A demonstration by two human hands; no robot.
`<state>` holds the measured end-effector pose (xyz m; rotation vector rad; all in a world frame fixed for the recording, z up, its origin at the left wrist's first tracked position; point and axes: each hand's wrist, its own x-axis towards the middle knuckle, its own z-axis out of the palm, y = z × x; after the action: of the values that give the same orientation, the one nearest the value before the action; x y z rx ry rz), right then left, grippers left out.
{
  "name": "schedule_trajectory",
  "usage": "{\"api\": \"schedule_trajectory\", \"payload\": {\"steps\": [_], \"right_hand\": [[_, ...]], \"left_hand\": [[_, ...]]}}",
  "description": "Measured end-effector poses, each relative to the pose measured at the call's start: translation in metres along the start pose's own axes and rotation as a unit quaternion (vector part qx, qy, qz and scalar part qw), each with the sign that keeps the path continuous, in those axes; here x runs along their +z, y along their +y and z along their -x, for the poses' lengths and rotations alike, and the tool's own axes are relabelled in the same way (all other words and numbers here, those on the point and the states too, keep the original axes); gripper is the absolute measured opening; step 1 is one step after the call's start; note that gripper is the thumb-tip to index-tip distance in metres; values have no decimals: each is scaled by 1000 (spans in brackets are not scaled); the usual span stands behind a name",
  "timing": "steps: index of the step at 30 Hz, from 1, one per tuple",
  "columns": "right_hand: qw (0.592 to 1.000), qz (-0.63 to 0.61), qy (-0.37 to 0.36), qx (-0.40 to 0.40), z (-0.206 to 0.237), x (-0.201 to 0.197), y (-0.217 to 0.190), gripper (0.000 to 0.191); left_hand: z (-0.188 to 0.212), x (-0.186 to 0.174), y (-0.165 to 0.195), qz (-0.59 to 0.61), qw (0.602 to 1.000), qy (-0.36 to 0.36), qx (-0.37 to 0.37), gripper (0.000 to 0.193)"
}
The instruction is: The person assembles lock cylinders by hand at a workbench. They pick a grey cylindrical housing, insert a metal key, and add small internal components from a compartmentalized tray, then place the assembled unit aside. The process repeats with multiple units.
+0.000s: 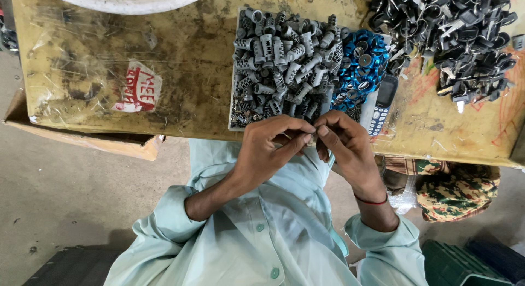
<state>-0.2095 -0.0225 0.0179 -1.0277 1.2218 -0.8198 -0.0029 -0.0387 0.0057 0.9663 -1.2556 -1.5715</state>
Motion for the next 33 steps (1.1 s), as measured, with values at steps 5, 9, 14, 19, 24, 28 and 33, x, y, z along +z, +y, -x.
{"api": "schedule_trajectory", "payload": {"steps": [5, 9, 14, 19, 24, 28, 33], "right_hand": [[1000, -5, 4, 3, 0, 1, 0, 15], [1000, -9, -8, -4, 0, 1, -2, 16], [999, -20, -21, -14, 2, 2, -2, 18], [996, -82, -34, -3, 2, 1, 2, 21], [991, -124, -47, 15, 1, -1, 5, 25], [991, -123, -41, 19, 2, -1, 5, 26], [993, -109, -43, 22, 1, -1, 5, 25]], "left_hand": [[0, -1, 2, -13, 1000, 22, -5, 15], [0, 0, 2, -1, 1000, 24, -7, 16], [0, 0, 3, -15, 1000, 27, 4, 16], [-1, -2, 2, -7, 1000, 20, 12, 16], [-1, -4, 2, 53, 998, -15, 10, 15], [-1, -5, 4, 59, 998, -26, 4, 15], [-1, -5, 4, 38, 999, -18, -5, 15]]}}
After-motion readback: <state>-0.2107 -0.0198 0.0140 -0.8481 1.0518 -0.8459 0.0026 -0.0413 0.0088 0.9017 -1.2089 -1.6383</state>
